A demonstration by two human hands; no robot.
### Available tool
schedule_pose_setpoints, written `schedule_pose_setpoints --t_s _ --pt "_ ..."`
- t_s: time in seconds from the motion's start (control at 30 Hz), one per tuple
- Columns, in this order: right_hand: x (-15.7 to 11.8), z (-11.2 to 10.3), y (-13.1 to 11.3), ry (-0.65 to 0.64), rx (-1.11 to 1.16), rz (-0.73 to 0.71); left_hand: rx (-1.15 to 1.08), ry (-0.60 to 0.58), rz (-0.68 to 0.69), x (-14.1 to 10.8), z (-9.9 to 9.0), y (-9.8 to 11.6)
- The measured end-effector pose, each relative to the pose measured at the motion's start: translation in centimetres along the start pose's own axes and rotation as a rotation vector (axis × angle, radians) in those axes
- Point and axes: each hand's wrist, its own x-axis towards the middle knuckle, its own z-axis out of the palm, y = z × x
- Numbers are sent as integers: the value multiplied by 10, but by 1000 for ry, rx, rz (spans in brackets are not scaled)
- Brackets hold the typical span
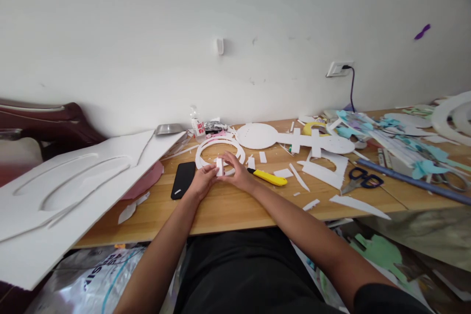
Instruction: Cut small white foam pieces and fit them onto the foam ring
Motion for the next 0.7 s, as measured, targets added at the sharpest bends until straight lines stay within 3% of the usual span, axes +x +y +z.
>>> schedule_pose_setpoints --t_s 0.13,0.33,0.7 --pt "3 -4 9 98 78 153 139 87 119 3 3 -2" --pt "5 -10 17 112 111 236 300 91 220 0 8 -3" --pt "10 -11 17 202 227 282 218 78 208 5 6 -7"
